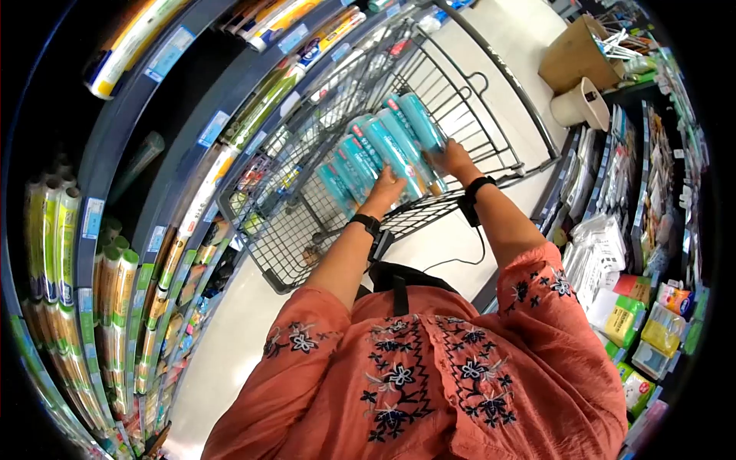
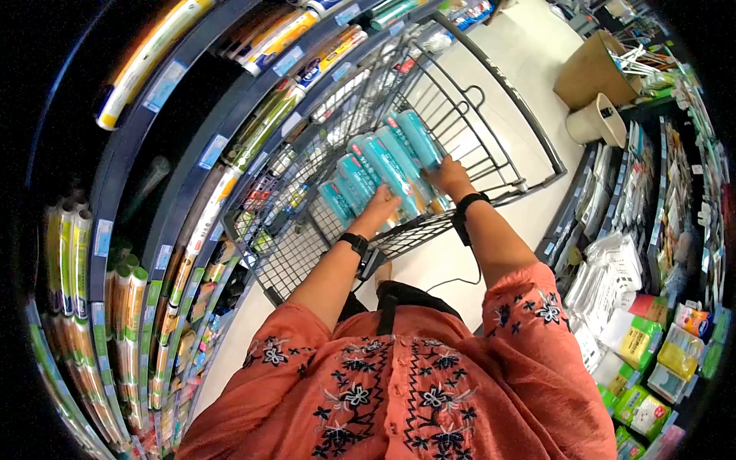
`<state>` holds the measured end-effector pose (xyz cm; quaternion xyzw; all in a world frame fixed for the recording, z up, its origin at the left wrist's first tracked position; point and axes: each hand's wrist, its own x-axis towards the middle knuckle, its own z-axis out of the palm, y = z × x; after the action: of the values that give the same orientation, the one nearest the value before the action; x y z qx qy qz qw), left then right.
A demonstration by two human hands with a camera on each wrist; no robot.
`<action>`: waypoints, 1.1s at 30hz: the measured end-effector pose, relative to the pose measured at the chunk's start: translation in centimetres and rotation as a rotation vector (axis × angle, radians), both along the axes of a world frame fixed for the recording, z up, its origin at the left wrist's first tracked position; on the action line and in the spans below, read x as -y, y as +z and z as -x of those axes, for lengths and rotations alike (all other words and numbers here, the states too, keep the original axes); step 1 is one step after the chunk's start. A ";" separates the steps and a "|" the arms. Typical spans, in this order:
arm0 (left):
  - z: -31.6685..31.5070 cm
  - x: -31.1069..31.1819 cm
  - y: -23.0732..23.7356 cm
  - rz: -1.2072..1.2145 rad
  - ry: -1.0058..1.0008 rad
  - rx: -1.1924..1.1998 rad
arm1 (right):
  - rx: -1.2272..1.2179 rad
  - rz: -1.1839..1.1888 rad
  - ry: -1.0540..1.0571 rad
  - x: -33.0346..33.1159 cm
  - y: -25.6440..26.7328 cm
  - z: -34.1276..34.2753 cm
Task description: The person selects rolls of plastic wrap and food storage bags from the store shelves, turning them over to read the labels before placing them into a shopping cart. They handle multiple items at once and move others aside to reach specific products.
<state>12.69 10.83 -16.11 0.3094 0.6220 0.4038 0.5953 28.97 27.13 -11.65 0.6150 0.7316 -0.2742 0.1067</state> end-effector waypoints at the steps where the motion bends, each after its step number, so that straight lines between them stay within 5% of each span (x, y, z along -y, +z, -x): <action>1: 1.1 0.0 2.4 -0.022 -0.009 -0.012 | 0.007 -0.001 0.012 0.2 1.0 0.9; 4: 4.9 0.3 3.9 -0.061 0.035 -0.283 | -0.088 0.015 0.061 0.2 2.3 2.2; 7: 13.4 3.4 9.1 -0.282 0.300 -0.495 | -0.526 0.052 0.157 0.7 0.8 1.8; 9: 19.9 6.5 15.0 -0.381 0.475 -0.932 | -0.656 0.150 0.064 3.9 4.7 3.4; 10: 22.9 8.2 17.4 -0.410 0.598 -0.958 | -0.702 0.219 0.024 5.4 6.4 4.3; 11: 27.8 9.6 16.6 -0.453 0.607 -1.369 | -0.763 0.329 -0.027 6.7 7.5 4.9; 14: 36.3 14.0 19.4 -0.259 0.525 -1.744 | -0.787 0.358 -0.023 10.4 8.7 6.5; 20: 46.6 16.0 18.4 0.254 0.231 -1.747 | -0.826 0.537 -0.017 15.5 10.0 9.2; 23: 53.5 14.7 14.0 0.395 0.231 -1.661 | -0.794 0.598 -0.050 17.0 12.0 10.8; 26: 49.2 14.1 18.7 0.445 0.112 -1.577 | -0.880 0.575 -0.027 17.8 13.8 12.0; 29: 46.0 16.4 19.1 0.040 0.138 -1.713 | -0.937 0.629 -0.044 18.0 13.1 13.2; 33: 35.1 17.0 26.8 -0.309 0.136 -1.740 | -0.997 0.710 0.016 18.2 14.6 15.3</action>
<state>-22.43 -6.18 10.65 0.5462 0.8098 0.1394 -0.1627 13.70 8.90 3.00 0.3340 0.5619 -0.7552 -0.0477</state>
